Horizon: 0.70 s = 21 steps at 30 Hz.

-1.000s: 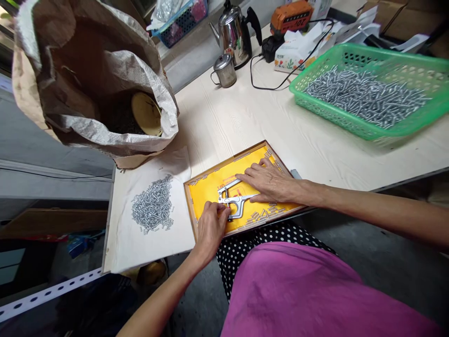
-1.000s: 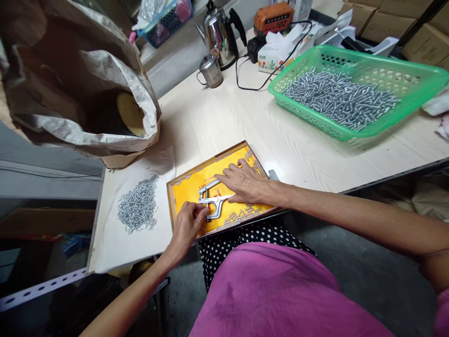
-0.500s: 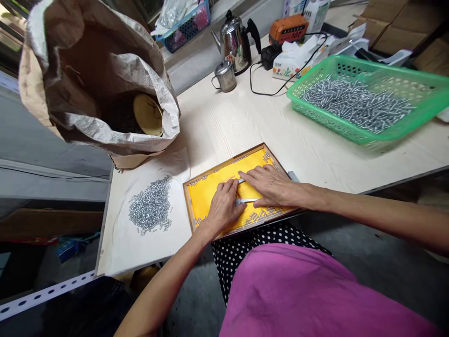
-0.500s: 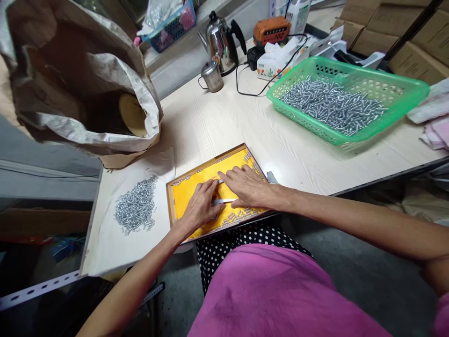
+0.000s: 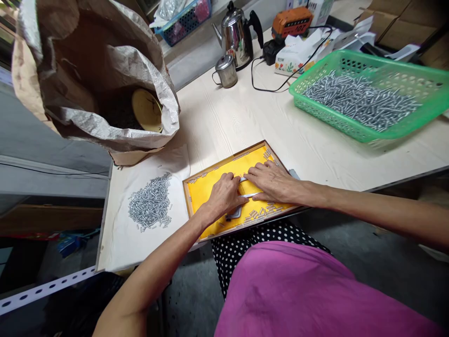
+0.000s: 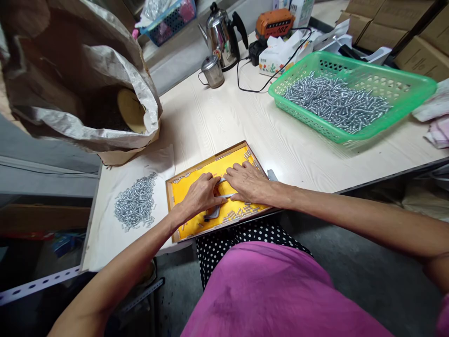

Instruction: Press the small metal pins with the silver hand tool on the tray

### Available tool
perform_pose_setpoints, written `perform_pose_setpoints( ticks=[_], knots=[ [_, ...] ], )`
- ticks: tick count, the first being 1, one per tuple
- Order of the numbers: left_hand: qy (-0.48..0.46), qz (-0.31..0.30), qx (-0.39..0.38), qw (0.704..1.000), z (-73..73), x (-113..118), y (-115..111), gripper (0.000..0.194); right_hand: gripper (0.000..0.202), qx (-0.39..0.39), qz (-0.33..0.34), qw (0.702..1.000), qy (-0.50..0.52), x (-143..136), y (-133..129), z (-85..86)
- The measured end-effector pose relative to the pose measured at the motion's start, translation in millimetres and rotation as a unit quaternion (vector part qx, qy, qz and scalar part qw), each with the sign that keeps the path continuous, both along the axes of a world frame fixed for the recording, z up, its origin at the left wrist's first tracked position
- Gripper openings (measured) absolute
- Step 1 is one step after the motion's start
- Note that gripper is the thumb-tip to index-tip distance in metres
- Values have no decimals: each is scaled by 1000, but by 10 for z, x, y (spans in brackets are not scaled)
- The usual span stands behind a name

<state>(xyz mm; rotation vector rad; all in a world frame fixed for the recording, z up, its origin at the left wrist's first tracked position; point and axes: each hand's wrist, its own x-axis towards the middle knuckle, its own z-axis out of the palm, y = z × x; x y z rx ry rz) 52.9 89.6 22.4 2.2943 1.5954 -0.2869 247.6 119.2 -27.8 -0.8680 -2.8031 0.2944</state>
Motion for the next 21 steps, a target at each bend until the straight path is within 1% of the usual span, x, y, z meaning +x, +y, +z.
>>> perform_pose_setpoints(
  ticks=[4, 8, 11, 16, 18, 21],
  knots=[
    [19, -8, -13, 1000, 31, 23, 25, 35, 42, 11, -1, 1000, -7, -7, 11, -11],
    [14, -13, -21, 1000, 44, 22, 37, 32, 40, 15, -2, 1000, -14, -33, 20, -27],
    [7, -4, -21, 1000, 39, 24, 28, 27, 33, 16, -2, 1000, -17, -46, 19, -33],
    [-10, 2, -23, 1000, 20, 45, -30, 17, 13, 6, 3, 1000, -8, -50, -13, -55],
    [-17, 1, -25, 1000, 16, 57, -59, 15, 11, -7, 9, 1000, -3, -59, -26, -82],
    [-19, -3, -28, 999, 8, 65, -81, 14, 13, -28, 24, 999, -5, -82, -27, -114]
  ],
)
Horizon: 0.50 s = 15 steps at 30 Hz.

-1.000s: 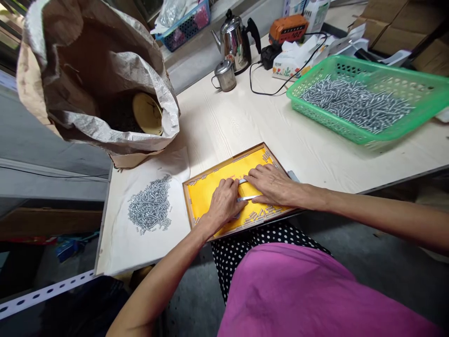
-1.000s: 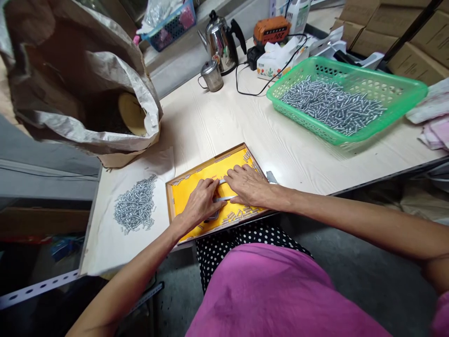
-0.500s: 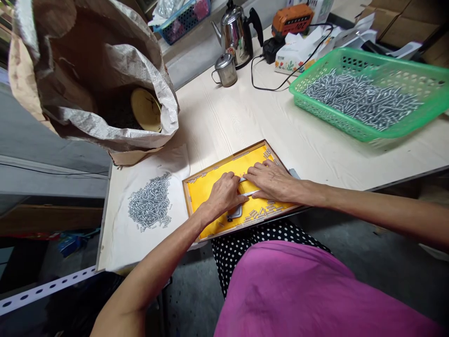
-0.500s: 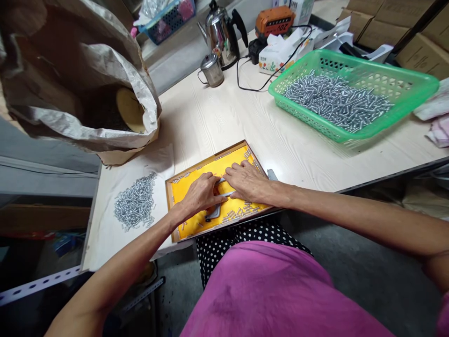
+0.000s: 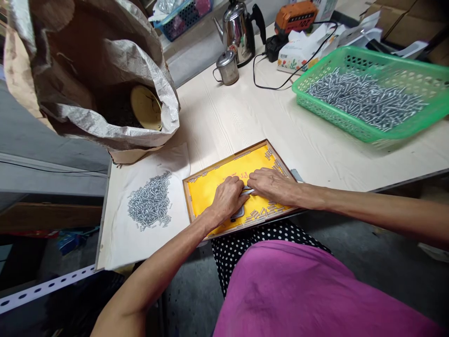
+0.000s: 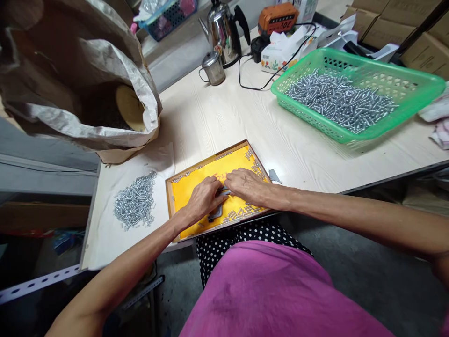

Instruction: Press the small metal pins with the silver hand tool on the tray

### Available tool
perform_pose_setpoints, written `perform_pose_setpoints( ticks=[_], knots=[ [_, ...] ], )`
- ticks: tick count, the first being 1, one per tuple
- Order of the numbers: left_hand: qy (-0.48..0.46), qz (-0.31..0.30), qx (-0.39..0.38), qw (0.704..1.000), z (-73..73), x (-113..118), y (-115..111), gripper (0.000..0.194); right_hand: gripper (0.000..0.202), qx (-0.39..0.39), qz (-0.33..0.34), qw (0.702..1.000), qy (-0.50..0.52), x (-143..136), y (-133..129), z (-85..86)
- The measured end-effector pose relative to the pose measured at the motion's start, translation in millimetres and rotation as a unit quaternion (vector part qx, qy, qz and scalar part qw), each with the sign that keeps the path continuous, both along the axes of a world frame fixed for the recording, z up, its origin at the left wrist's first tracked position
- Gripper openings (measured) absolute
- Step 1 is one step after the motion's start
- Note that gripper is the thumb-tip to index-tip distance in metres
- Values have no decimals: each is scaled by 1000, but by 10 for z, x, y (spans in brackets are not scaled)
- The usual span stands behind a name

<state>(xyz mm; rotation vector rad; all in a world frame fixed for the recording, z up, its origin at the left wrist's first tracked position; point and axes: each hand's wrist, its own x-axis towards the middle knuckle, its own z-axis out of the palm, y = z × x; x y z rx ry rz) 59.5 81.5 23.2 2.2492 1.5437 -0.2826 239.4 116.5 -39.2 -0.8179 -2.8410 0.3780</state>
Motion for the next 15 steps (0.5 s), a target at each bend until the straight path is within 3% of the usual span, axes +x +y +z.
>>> perform_pose_setpoints(
  ticks=[5, 10, 13, 15],
  knots=[
    [4, 9, 15, 1000, -39, -50, 11, 18, 13, -3, -4, 1000, -8, 11, 17, 38],
    [-54, 43, 109, 992, -140, -114, -240, 50, 53, 54, -18, 997, 52, 111, -62, 66],
    [-107, 45, 163, 980, -187, -168, -487, 32, 35, 52, 1, 997, 65, 119, -151, 8],
    [-108, 84, 207, 969, -183, -284, -580, 22, 21, 37, 13, 996, 78, 89, -197, -59]
  ],
)
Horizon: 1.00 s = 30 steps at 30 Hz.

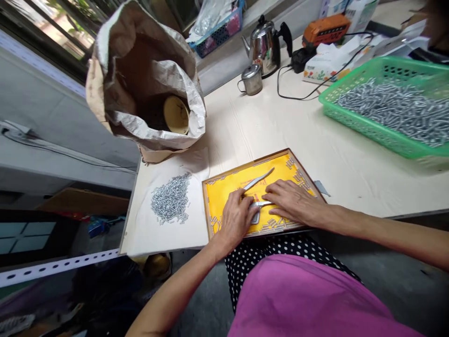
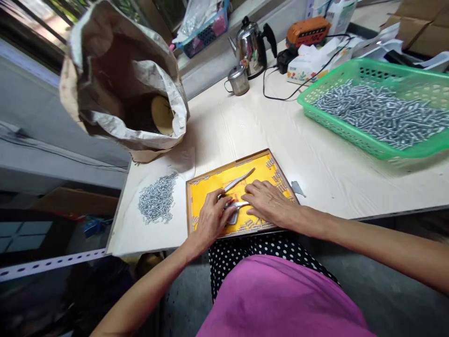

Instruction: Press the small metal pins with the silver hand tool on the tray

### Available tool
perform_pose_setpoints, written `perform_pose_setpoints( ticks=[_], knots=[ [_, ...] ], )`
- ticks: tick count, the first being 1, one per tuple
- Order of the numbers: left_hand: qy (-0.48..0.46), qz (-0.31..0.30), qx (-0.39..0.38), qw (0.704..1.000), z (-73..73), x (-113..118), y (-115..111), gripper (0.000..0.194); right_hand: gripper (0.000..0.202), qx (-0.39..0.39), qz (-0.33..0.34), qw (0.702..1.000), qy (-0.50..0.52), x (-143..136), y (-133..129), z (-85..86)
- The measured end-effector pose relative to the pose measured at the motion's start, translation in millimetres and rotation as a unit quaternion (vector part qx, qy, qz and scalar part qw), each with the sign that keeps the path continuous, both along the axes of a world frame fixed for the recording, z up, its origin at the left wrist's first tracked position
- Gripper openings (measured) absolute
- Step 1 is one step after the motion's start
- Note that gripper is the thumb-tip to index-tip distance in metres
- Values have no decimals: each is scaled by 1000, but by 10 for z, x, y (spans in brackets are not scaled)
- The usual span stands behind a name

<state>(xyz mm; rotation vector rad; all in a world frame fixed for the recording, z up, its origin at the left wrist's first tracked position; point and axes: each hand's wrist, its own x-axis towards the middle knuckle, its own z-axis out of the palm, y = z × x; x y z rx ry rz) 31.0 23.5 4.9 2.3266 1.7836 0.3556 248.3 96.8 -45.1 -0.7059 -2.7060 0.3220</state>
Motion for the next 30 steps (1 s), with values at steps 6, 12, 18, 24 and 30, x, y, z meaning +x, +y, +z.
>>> perform_pose_setpoints(
  ticks=[6, 12, 18, 24, 30],
  knots=[
    [144, 252, 56, 955, 139, -901, 75, 25, 8, 39, -22, 998, 44, -130, -39, -182],
    [273, 339, -94, 895, 97, -1517, -42, 24, 16, 45, -18, 998, 50, -144, -23, -178],
    [256, 336, -97, 901, -49, -1637, -130, 22, 18, 50, -23, 997, 50, -155, -11, -190],
    [221, 351, -111, 903, -66, -1751, -46, 23, 24, 67, 4, 997, 45, -155, -29, -120],
    [193, 343, -127, 910, -68, -1765, -32, 26, 23, 25, 3, 1000, -9, -50, -76, 3]
  ],
)
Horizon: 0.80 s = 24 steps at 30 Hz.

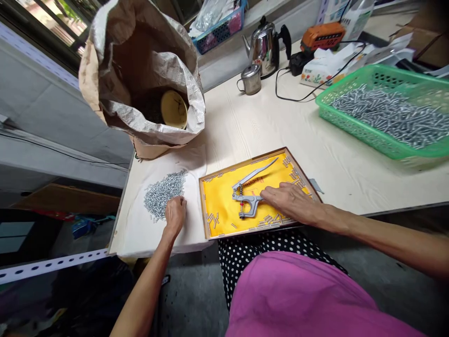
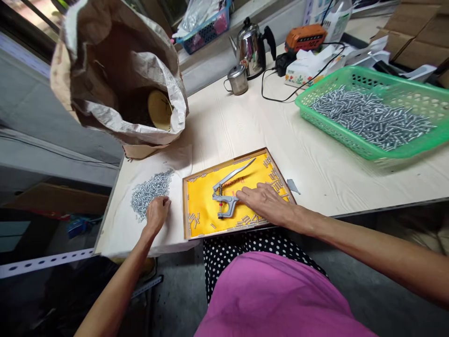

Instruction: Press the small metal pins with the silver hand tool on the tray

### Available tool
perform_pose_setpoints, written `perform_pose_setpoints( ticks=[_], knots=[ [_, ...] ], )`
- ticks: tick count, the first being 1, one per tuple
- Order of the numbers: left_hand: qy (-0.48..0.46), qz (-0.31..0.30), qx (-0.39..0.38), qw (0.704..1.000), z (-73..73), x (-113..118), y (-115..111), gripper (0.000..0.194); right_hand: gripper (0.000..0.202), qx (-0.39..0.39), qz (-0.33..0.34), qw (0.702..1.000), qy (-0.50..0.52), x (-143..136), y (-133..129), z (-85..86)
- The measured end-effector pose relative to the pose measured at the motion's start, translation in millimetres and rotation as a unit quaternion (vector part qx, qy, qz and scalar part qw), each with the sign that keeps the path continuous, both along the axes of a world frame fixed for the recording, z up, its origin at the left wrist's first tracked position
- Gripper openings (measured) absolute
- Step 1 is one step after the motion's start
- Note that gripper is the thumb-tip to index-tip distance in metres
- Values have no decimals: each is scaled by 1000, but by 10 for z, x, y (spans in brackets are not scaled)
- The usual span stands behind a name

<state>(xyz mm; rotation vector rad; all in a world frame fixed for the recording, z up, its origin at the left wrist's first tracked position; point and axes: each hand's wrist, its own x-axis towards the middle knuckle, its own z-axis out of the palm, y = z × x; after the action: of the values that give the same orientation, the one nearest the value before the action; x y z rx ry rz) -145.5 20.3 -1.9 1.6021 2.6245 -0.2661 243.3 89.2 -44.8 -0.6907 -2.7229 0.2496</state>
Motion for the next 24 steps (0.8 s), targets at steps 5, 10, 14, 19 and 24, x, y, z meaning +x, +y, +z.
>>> perform_pose_setpoints(
  ticks=[5, 10, 14, 19, 24],
  knots=[
    [-4, -26, 25, 999, -22, -6, -45, 28, 21, -32, -32, 999, -16, 14, -14, -34],
    [-49, -50, 85, 994, 1, 11, -101, 25, 20, -50, -10, 999, -8, 3, -12, -27],
    [-247, 19, 177, 953, 127, 291, -121, 25, 23, -47, -14, 999, 6, -6, 8, 58],
    [-503, 60, 145, 850, 183, 1023, -94, 33, 27, -42, -20, 999, -1, 0, 60, 30],
    [-561, 70, 72, 822, -3, 1446, 9, 34, 20, -23, -24, 999, -10, 4, 72, -72]
  ],
)
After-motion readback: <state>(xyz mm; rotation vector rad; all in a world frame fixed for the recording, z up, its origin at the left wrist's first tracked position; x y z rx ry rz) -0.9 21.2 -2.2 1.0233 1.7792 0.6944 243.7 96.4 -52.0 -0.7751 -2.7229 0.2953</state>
